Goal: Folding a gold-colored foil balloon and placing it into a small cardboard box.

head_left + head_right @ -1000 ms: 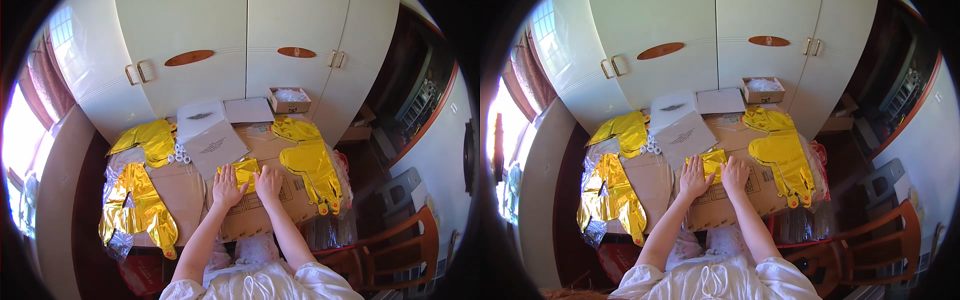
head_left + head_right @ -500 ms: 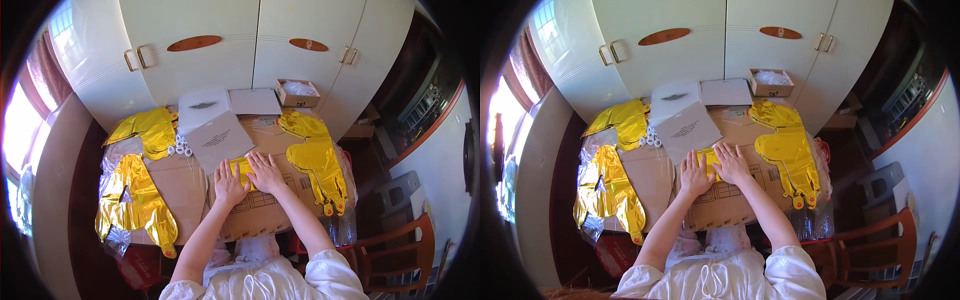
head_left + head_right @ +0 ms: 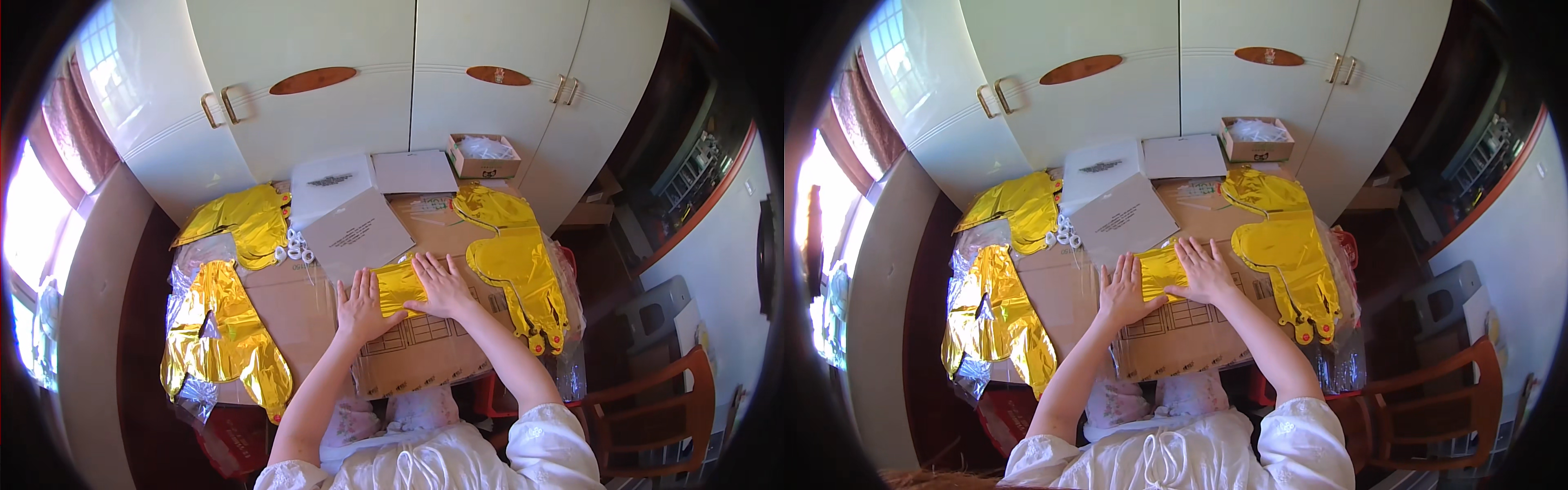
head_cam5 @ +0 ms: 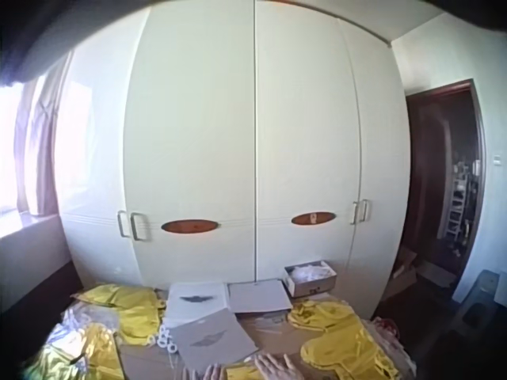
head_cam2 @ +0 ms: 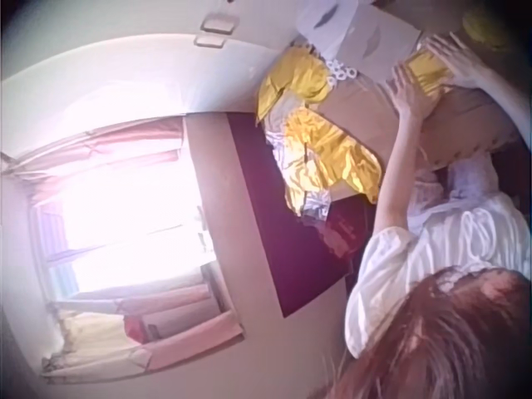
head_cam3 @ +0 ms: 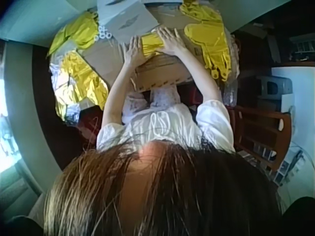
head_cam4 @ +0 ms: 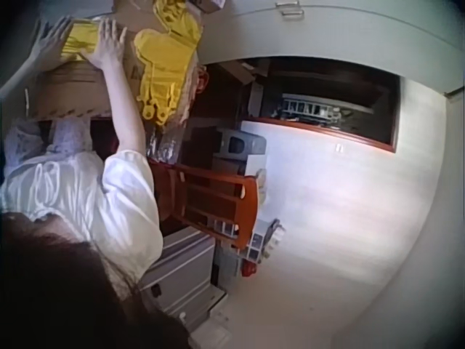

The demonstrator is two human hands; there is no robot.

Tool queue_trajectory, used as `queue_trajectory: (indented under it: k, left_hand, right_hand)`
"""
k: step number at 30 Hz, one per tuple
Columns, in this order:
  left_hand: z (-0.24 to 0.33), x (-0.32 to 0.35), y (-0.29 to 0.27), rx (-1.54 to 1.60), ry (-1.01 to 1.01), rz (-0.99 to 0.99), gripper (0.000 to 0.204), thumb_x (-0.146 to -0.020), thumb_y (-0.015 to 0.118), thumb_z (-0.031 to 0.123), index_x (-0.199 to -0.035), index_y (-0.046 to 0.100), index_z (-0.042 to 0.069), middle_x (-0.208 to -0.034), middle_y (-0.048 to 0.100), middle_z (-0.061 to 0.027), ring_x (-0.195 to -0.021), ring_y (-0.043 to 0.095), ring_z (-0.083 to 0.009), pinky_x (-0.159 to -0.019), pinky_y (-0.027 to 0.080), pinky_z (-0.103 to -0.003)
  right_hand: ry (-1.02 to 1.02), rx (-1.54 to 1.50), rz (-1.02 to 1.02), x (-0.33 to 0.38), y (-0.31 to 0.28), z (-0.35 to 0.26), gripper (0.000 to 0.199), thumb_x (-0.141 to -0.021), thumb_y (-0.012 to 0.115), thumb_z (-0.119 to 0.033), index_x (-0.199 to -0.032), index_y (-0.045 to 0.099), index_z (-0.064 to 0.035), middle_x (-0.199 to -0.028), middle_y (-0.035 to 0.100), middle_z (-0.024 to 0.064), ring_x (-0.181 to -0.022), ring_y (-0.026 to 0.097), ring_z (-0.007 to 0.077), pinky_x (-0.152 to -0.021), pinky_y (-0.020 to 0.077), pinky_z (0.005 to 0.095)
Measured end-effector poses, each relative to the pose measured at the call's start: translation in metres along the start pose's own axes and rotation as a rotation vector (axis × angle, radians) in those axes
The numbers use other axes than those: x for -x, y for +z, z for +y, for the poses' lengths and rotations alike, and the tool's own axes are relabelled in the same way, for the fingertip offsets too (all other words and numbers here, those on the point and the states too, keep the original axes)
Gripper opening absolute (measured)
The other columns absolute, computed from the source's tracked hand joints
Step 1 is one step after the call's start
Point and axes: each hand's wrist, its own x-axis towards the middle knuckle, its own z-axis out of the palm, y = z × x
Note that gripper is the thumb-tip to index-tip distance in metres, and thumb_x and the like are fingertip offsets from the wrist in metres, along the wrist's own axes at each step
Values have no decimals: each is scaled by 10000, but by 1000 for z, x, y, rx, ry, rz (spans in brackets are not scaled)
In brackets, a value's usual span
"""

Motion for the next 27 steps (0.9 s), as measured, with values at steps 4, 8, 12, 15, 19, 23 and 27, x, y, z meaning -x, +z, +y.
queue_trajectory:
  k: [4,8,12,15,19,23,27]
  left_hand:
    - [-12,0,-5,-9,67,-38,1201,-737,456,866,-1531,224,-4,-1609,226,-134,-1509,137,-273,-1196,62,-557]
    - [-35,-4,-10,-8,171,-76,1145,-737,518,829,-1531,265,44,-1593,271,-118,-1503,150,-298,-1184,100,-575]
    - [-59,-26,-36,14,219,-117,880,-836,581,644,-1479,399,71,-1556,351,-84,-1495,188,-276,-1182,149,-566]
    - [-80,-41,-34,173,152,-51,655,-907,575,464,-1420,480,67,-1525,393,-80,-1485,222,-271,-1174,174,-570]
    - [-57,-52,-21,153,320,117,669,-950,523,428,-1446,400,-4,-1546,356,-132,-1476,246,-284,-1185,196,-514]
    - [-14,-33,-14,62,450,53,740,-968,461,511,-1489,323,4,-1568,306,-155,-1485,210,-310,-1193,176,-498]
    - [-19,-23,-20,-95,535,-38,809,-958,397,615,-1512,295,35,-1588,275,-131,-1491,194,-308,-1191,148,-535]
  right_hand:
    - [-30,33,-71,4,-6,10,1137,-789,367,-864,-1559,133,-61,-1631,162,90,-1513,105,251,-1201,32,557]
    - [-47,46,-131,3,-13,13,1169,-767,356,-887,-1563,115,-66,-1638,129,82,-1516,66,264,-1200,26,559]
    - [-32,50,-154,7,-15,15,1159,-775,370,-877,-1565,105,-72,-1643,100,73,-1518,46,266,-1200,11,561]
    - [-42,47,-153,3,-17,10,1150,-779,379,-871,-1567,104,-79,-1644,99,69,-1518,46,265,-1200,8,559]
    - [-29,33,-139,5,-12,12,1133,-782,414,-853,-1566,137,-84,-1644,116,48,-1520,46,245,-1196,-11,569]
    - [-26,32,-132,6,-12,12,1134,-777,433,-847,-1566,141,-87,-1641,129,52,-1519,52,251,-1197,-11,569]
    - [-26,6,-119,7,-11,13,1141,-771,443,-847,-1566,139,-87,-1639,140,55,-1519,57,253,-1197,-7,568]
